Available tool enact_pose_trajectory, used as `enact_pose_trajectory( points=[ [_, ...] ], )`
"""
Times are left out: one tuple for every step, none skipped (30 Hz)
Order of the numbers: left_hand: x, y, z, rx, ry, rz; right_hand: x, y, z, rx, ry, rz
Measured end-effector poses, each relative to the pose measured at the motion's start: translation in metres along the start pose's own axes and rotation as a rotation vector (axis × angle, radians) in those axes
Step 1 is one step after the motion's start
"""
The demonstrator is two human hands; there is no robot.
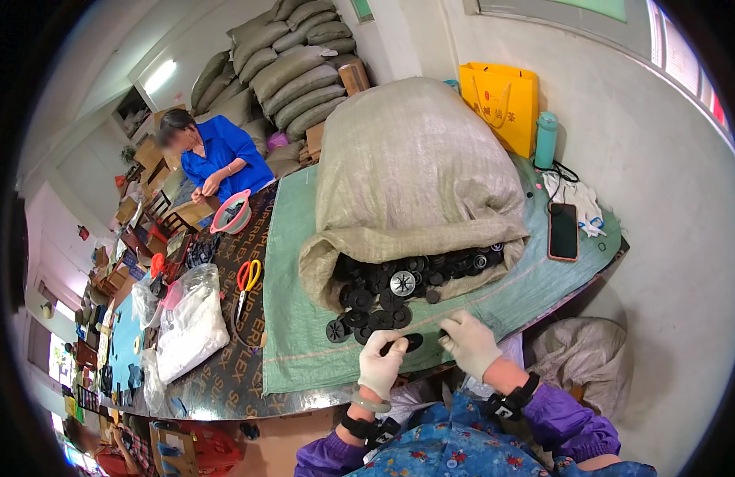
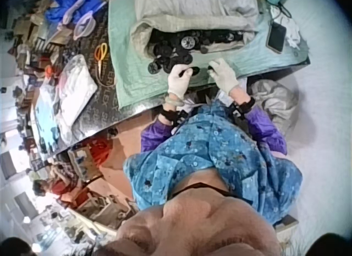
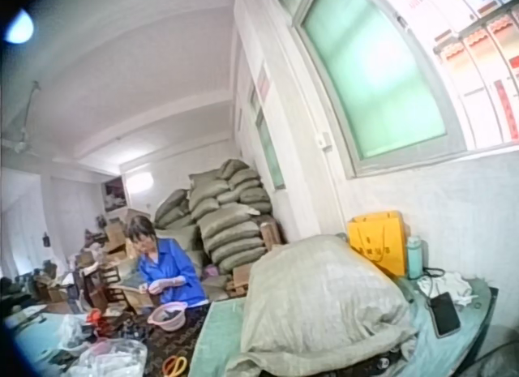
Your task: Assembling small black plastic circular components by hand from a large burlap sack.
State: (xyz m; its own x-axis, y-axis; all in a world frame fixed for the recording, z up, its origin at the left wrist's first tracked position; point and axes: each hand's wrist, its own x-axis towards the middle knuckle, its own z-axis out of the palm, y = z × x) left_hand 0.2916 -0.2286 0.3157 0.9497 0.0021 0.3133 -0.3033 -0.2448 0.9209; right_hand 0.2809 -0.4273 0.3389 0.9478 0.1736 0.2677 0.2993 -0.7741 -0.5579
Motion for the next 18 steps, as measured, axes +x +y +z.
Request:
enact_pose_trajectory(
  points=[
    [-0.003, 0.021, -0.006, -0.235, -0.066, -0.387, -0.003, -0.011, -0.003, 0.048, 0.0, -0.054],
    [-0.006, 0.034, -0.008, -0.309, -0.064, -0.454, -0.005, -0.023, -0.005, 0.096, 0.001, -0.108],
    [-0.008, 0.045, -0.009, -0.384, -0.064, -0.515, -0.005, -0.031, -0.007, 0.142, 0.007, -0.164],
    [-0.009, 0.05, -0.01, -0.459, -0.063, -0.576, -0.007, -0.034, -0.004, 0.152, -0.002, -0.171],
    [-0.012, 0.05, -0.01, -0.528, -0.126, -0.584, -0.009, -0.037, -0.001, 0.163, -0.01, -0.178],
    [-0.016, 0.049, -0.011, -0.576, -0.171, -0.594, -0.009, -0.04, 0.0, 0.173, -0.02, -0.189],
    [-0.019, 0.045, -0.013, -0.608, -0.212, -0.56, -0.008, -0.045, -0.003, 0.211, -0.021, -0.166],
    [-0.021, 0.042, -0.014, -0.639, -0.252, -0.526, -0.006, -0.045, -0.005, 0.231, -0.034, -0.195],
    [-0.021, 0.044, -0.015, -0.708, -0.251, -0.55, -0.006, -0.044, -0.006, 0.25, -0.049, -0.22],
    [-0.02, 0.05, -0.015, -0.778, -0.25, -0.574, -0.007, -0.043, -0.006, 0.27, -0.063, -0.245],
    [-0.019, 0.052, -0.016, -0.848, -0.247, -0.598, -0.008, -0.042, -0.004, 0.278, -0.056, -0.247],
    [-0.02, 0.05, -0.018, -0.804, -0.292, -0.585, -0.01, -0.042, -0.002, 0.285, -0.046, -0.253],
    [-0.022, 0.046, -0.02, -0.759, -0.336, -0.57, -0.011, -0.04, 0.002, 0.292, -0.037, -0.26],
    [-0.022, 0.042, -0.022, -0.713, -0.38, -0.556, -0.013, -0.037, 0.007, 0.384, -0.053, -0.15],
    [-0.022, 0.038, -0.019, -0.459, -0.322, -0.286, -0.014, -0.036, 0.011, 0.476, -0.072, -0.036],
    [-0.022, 0.034, -0.014, -0.202, -0.26, -0.02, -0.014, -0.038, 0.012, 0.566, -0.091, 0.079],
    [-0.022, 0.031, -0.012, 0.058, -0.192, 0.243, -0.013, -0.039, 0.008, 0.74, -0.181, 0.246],
    [-0.021, 0.03, -0.012, 0.076, -0.202, 0.263, -0.013, -0.038, 0.009, 0.782, -0.195, 0.264]
  ],
)
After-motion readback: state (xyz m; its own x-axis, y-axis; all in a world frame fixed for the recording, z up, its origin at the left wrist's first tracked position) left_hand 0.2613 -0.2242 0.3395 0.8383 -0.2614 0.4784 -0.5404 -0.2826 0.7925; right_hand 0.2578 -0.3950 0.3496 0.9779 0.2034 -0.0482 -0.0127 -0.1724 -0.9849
